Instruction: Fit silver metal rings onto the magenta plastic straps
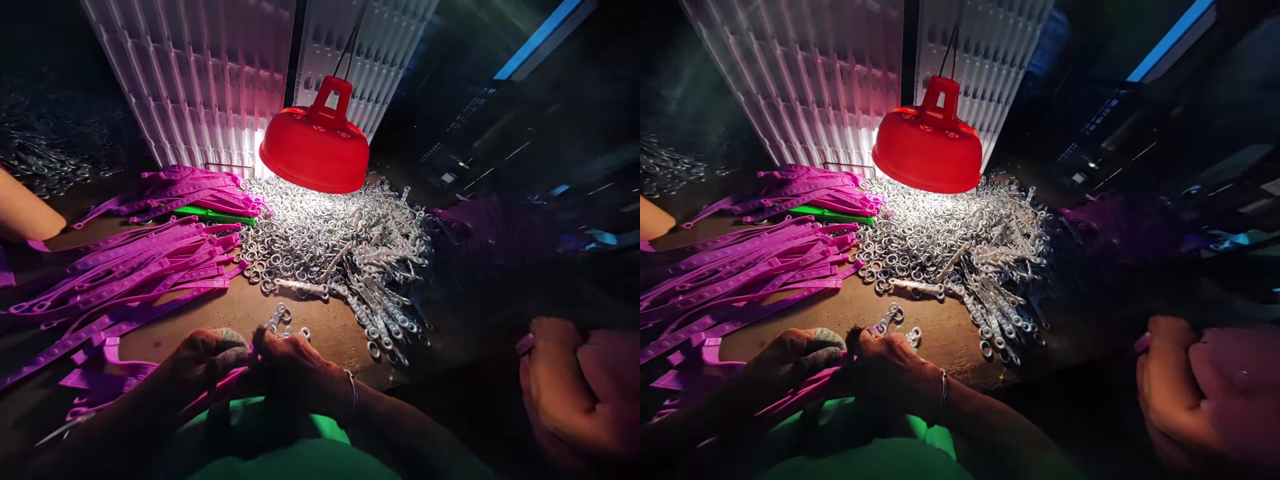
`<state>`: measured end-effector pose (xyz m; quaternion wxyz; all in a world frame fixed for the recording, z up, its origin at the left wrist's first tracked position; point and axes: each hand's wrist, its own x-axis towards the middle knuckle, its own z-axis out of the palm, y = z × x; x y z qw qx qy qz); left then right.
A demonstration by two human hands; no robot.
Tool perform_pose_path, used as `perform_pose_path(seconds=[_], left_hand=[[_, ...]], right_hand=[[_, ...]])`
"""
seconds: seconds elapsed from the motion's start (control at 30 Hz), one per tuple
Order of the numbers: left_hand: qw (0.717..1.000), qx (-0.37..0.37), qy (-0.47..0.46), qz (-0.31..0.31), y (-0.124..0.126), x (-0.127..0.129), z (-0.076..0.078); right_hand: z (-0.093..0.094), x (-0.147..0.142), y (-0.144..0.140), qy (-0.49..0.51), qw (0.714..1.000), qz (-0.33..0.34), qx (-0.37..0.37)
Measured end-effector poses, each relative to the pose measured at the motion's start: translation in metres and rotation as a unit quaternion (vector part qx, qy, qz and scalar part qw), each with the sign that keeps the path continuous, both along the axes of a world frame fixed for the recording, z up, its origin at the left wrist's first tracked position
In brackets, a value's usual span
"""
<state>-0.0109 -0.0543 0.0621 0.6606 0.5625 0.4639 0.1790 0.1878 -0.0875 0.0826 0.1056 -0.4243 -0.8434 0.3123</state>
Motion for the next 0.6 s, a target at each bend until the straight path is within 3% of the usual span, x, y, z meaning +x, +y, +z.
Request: perform_pose_path(seconds=[0.13,0.23,0.3,0.4,0.53,0.6], left_hand=[[0.982,0.116,0.127,0.08,0.001,-0.013,-0.015],[0.968,0.158,0.184,0.07,-0.008,-0.022,-0.032],[0.951,0.201,0.233,0.028,-0.015,-0.025,-0.037],[0.917,0.248,0.306,-0.058,-0.023,-0.025,-0.034],[0.911,0.241,0.325,-0.078,-0.029,-0.024,-0.025],[0.914,0.234,0.324,-0.067,-0.032,-0.024,-0.021]], right_hand=[[-0.018,0.014,0.006,-0.014,0.998,-0.054,0.042],[-0.034,0.035,0.015,-0.006,0.992,-0.073,0.105],[-0.042,0.059,0.022,-0.014,0.976,-0.146,0.159],[-0.055,0.103,0.03,-0.096,0.929,-0.254,0.25],[-0.083,0.151,0.043,-0.235,0.878,-0.252,0.333],[-0.094,0.162,0.048,-0.255,0.868,-0.242,0.351]])
